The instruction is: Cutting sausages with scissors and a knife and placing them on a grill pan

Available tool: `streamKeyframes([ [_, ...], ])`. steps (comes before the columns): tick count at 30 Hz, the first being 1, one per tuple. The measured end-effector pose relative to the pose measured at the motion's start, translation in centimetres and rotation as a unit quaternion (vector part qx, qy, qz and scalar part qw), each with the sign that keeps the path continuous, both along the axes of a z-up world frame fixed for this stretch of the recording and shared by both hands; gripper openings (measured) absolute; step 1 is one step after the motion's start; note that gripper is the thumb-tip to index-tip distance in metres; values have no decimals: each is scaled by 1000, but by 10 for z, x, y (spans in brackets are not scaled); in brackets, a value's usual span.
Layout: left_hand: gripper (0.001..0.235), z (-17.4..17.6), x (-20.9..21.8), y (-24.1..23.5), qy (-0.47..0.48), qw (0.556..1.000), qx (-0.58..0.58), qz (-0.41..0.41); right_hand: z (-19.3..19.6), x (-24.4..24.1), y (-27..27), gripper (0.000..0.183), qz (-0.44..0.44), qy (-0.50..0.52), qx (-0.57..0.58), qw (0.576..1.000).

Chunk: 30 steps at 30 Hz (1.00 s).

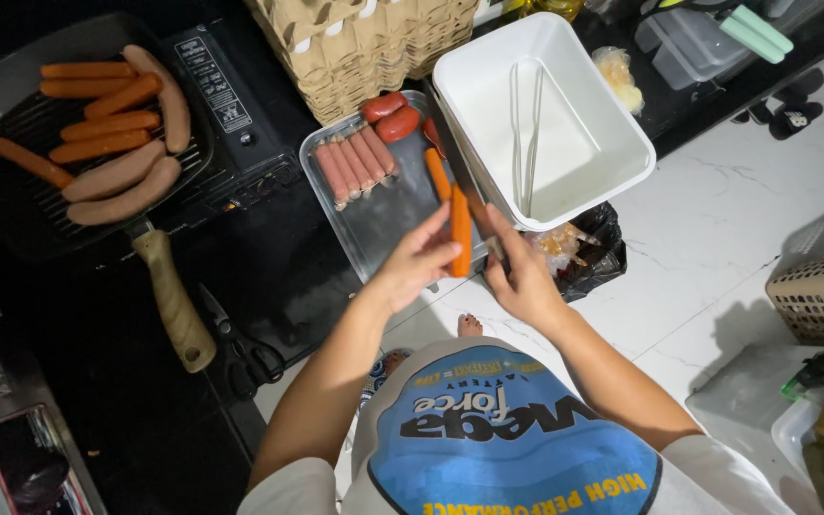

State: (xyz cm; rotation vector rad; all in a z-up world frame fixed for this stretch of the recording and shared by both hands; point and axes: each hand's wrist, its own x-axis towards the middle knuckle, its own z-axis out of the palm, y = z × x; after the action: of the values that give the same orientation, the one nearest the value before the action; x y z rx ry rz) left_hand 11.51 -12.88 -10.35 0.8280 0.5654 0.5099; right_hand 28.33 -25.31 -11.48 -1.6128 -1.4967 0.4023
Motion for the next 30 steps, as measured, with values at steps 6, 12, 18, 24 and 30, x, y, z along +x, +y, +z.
streamKeyframes([
  [6, 70, -14, 3, -7, -37, 997, -41, 49, 4, 1, -4, 72, 19, -8, 14, 1000],
  [12, 68, 2, 13, -11, -47, 994, -39, 86, 22, 2, -3, 70, 0, -24, -1, 1000],
  [18, 68, -13, 25, -11, -35, 995, -19, 86, 34, 0, -3, 75, 12, -9, -11, 1000],
  [24, 65, 9, 32, -17, -45, 994, -14, 94, 44, 3, -4, 76, 1, -37, -36, 999],
  [30, 67, -13, 40, -1, -24, 993, 38, 113, 33, 7, -8, 74, 9, -46, -2, 999],
])
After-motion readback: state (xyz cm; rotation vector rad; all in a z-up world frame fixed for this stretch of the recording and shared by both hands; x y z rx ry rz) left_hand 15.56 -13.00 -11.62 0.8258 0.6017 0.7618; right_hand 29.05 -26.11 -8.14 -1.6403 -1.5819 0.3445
